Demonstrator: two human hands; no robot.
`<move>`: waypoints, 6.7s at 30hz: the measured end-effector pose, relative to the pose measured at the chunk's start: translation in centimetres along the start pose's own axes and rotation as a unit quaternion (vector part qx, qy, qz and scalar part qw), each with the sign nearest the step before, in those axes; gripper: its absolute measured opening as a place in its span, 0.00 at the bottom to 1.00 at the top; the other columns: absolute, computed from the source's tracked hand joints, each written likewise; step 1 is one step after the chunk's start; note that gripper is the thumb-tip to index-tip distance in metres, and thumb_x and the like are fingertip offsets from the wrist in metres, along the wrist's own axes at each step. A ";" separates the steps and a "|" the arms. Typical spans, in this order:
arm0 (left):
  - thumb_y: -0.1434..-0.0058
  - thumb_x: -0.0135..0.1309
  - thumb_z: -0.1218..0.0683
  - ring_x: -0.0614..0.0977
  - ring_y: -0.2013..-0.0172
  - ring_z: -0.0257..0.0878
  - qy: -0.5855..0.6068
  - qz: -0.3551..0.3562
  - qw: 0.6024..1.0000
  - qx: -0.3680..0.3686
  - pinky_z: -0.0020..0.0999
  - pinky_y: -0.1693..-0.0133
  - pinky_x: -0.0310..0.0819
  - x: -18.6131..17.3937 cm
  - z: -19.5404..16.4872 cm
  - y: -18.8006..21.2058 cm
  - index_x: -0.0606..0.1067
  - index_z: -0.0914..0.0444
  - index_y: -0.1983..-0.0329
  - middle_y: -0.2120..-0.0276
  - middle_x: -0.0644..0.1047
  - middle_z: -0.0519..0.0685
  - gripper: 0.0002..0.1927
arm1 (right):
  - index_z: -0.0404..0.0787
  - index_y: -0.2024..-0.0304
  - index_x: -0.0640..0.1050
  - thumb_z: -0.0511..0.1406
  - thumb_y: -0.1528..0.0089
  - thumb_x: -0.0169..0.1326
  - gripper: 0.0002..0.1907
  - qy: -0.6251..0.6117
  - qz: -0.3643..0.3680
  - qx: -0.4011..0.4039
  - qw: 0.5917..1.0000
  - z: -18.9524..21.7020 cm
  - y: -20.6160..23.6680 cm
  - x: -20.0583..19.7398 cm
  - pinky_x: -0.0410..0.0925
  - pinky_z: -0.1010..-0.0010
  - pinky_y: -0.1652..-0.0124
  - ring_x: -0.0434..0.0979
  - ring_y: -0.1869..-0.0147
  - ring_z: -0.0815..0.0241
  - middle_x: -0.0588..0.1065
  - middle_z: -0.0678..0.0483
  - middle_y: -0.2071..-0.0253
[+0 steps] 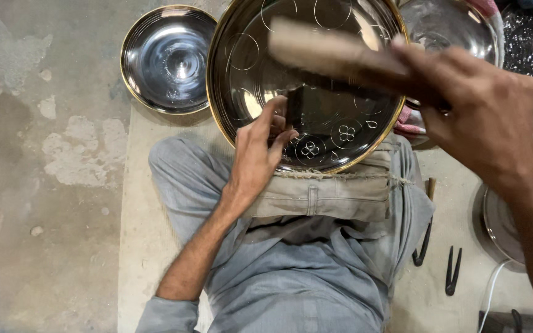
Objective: The person sits on the floor and uses a wooden mallet to repeatedly strike a metal punch tool placed on the inner surface of a large brass bowl. The person holds the bowl steady with their left hand while striking with their right hand.
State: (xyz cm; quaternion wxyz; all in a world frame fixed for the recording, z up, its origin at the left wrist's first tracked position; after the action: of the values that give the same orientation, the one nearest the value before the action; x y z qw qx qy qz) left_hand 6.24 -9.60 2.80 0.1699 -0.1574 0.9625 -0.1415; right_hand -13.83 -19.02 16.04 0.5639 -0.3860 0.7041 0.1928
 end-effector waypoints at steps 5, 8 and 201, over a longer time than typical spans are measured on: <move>0.36 0.61 0.61 0.87 0.67 0.37 0.013 -0.023 0.999 -0.033 0.33 0.64 0.84 -0.2 0.9 0.7 0.66 0.62 0.36 0.69 0.82 0.49 0.27 | 0.62 0.35 0.75 0.45 0.35 0.61 0.25 0.061 0.075 -0.060 0.994 1.7 -1.8 -0.1 0.73 0.75 0.72 0.80 0.67 0.65 0.81 0.61 0.52; 0.37 0.63 0.60 0.86 0.68 0.37 0.014 -0.044 0.997 -0.062 0.32 0.66 0.85 -0.5 1.6 1.1 0.65 0.64 0.36 0.70 0.80 0.50 0.28 | 0.60 0.26 0.72 0.44 0.34 0.60 0.33 0.070 0.066 -0.036 0.995 2.1 -2.5 -0.9 0.72 0.74 0.72 0.79 0.70 0.65 0.80 0.59 0.58; 0.39 0.63 0.61 0.88 0.59 0.38 0.032 0.087 0.996 -0.007 0.34 0.55 0.85 1.5 0.3 -0.4 0.69 0.63 0.34 0.64 0.83 0.50 0.29 | 0.56 0.29 0.74 0.34 0.45 0.62 0.39 -0.001 0.033 0.016 0.999 -0.4 2.9 1.4 0.74 0.76 0.70 0.78 0.71 0.65 0.81 0.56 0.58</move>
State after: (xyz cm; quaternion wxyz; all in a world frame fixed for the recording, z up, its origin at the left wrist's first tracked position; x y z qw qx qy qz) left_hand 5.17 -10.56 2.21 0.1494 -0.0700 0.9784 -0.1249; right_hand -16.35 -17.92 14.40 0.5642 -0.3532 0.7189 0.2001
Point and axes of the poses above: each hand's wrist, its own y-axis away from the middle knuckle, its own x-axis out of the palm, z = x × y, the point moved 10 cm from there along -y, towards the middle knuckle
